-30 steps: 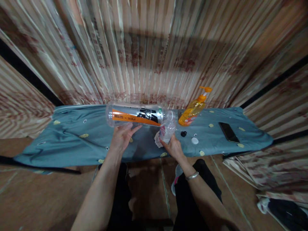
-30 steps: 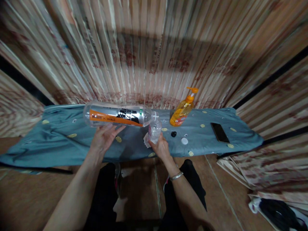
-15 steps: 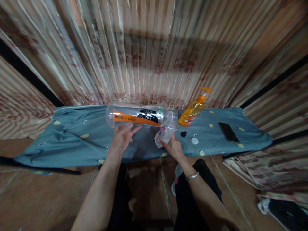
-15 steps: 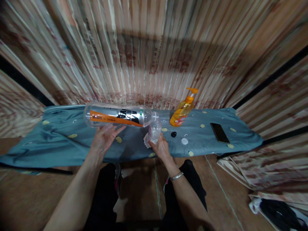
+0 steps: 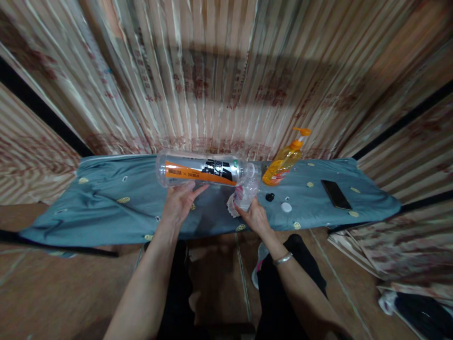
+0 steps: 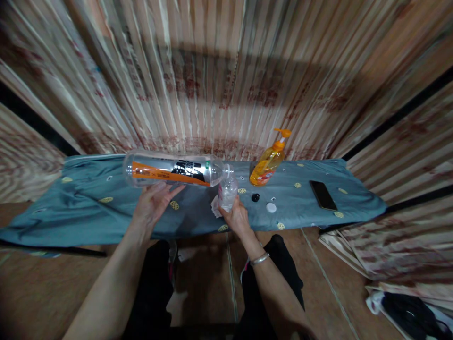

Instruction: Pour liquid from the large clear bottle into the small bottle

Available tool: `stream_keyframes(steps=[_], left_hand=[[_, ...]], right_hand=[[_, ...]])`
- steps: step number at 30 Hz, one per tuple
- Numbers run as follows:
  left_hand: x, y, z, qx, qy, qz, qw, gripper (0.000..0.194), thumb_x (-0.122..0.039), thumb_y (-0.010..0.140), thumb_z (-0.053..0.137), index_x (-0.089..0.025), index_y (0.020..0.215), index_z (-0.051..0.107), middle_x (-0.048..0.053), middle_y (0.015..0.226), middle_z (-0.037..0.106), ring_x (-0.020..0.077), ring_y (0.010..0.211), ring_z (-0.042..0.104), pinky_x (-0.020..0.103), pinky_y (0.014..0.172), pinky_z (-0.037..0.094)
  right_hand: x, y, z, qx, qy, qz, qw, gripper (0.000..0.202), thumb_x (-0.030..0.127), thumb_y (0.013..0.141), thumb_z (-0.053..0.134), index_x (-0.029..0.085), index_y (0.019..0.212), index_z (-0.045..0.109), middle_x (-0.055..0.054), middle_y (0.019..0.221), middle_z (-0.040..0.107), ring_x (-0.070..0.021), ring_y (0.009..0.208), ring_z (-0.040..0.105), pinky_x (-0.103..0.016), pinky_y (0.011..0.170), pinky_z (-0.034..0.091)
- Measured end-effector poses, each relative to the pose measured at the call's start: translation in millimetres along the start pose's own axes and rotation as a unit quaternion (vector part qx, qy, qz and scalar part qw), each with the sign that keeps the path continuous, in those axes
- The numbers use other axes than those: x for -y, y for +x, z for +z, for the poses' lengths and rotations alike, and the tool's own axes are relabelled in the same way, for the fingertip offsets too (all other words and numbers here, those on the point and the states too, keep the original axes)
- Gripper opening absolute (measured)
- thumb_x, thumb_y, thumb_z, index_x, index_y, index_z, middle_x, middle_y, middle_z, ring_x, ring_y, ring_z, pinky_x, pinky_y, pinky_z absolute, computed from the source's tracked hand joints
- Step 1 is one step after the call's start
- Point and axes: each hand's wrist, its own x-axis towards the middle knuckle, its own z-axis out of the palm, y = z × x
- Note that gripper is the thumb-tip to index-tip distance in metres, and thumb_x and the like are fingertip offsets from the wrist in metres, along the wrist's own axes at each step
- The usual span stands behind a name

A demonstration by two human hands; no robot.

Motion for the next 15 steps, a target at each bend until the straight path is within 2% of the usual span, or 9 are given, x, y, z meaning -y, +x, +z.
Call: stream_keyframes(steps=[6,11,15], left_hand=[[0.5,1.0,-0.6,0.005,0.01,0.002,1.0,0.024,-0.009,0.056,0.071,-0.022,0.075,0.063,-0.004,0.079,0.066,0.0195,0.089,0.062,0.055,0.093,0.045],[0.4,0.9,-1.3,-0.009,0.004,-0.004,1.0,0.021,-0.008,0.056,0.071,-0.021,0.069,0.062,-0.004,0.076,0.067,0.0192,0.088,0.063,0.055,0.093,0.045],[-0.7,-0.1,-0.1,-0.011,0.007,-0.007,1.0,0.023,-0.008,0.055,0.071,-0.022,0.073,0.064,-0.003,0.079,0.068,0.0209,0.09,0.063,0.056,0.092,0.046]], right_hand=[[0.8,-0.1,-1.0,-0.003,0.003,0.004,1.0,0.069,0.05,0.078,0.057,0.009,0.129,0.034,-0.016,0.102,0.065,-0.0265,0.092,0.064,-0.033,0.076,0.048],[-0.4,0.4,0.9,-0.01,0.011,-0.002,1.0,0.067,0.05,0.078,0.057,0.009,0.127,0.035,-0.017,0.103,0.064,-0.0271,0.093,0.064,-0.035,0.077,0.048],[-0.6,0.5,1.4,-0.009,0.016,-0.003,1.0,0.066,0.049,0.078,0.058,0.01,0.127,0.035,-0.015,0.1,0.066,-0.0263,0.09,0.064,-0.035,0.076,0.049]])
